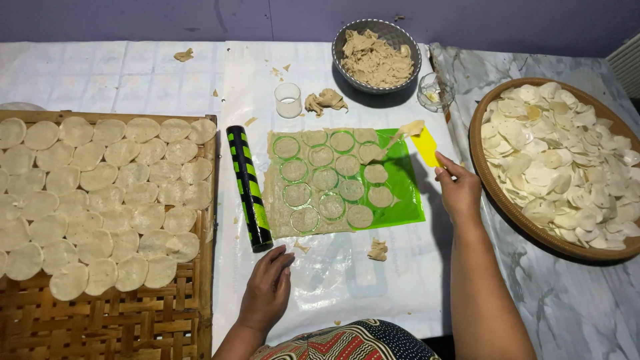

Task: Preparing thin dough circles and placing them onto a wicker tray.

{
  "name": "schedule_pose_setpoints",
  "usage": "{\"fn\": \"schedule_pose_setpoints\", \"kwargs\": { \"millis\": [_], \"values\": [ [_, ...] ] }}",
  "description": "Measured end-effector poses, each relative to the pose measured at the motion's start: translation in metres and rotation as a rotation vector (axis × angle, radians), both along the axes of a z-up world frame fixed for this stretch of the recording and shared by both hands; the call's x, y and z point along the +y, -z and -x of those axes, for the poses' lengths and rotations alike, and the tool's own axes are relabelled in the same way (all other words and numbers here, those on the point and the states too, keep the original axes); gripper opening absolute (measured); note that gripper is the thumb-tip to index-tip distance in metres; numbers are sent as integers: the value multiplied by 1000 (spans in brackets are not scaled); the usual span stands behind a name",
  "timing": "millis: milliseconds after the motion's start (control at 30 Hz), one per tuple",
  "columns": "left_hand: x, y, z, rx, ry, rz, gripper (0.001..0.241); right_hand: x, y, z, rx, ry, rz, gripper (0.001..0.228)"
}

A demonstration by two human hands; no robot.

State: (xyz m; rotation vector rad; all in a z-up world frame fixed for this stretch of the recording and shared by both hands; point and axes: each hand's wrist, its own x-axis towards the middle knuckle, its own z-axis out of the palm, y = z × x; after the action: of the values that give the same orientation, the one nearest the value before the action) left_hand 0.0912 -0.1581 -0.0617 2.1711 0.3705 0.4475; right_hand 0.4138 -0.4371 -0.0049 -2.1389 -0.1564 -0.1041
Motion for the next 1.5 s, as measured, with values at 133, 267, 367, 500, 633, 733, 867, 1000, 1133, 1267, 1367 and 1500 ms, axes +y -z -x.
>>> {"fn": "schedule_pose_setpoints", "kwargs": {
  "millis": [133, 267, 367, 500, 633, 733, 867, 1000, 1133, 1267, 1367, 1500],
  "values": [
    [0, -1, 0, 20, -1, -10, 32, -12, 19, -5, -122, 110, 617, 28],
    [0, -1, -2, 43, -16, 4, 32, -12, 29, -7, -198, 107, 1074, 34],
    [-1, 1, -2, 42, -22, 4, 32, 15, -11, 14, 80, 63, 881, 39],
    [-1, -1, -3, 51, -31, 5, 31, 41, -30, 33, 399, -35, 601, 36],
    [-1, 2, -3, 24, -39, -7, 33, 42, 1, 20, 415, -112, 352, 35],
    [-1, 0, -3, 34, -41, 6, 33, 39, 8, 6, 369, -39, 160, 34],
    [-2, -1, -3, 59, -37, 10, 32, 20, 38, -17, -178, 29, 867, 40],
    [-3, -1, -3, 62, -58, 10, 32, 12, 58, -10, -160, 45, 946, 32],
    [0, -7, -4, 5, -53, -46, 30, -11, 103, 4, -234, 19, 932, 30],
    [1, -7, -3, -1, -23, -40, 29, -16, 93, 25, 15, 51, 935, 36],
    [1, -7, -2, 2, -21, -49, 29, -14, 63, 38, 285, 53, 771, 39],
    [1, -7, -2, -26, -17, -40, 29, -36, 50, 41, 468, 47, 795, 56]
  ]
}}
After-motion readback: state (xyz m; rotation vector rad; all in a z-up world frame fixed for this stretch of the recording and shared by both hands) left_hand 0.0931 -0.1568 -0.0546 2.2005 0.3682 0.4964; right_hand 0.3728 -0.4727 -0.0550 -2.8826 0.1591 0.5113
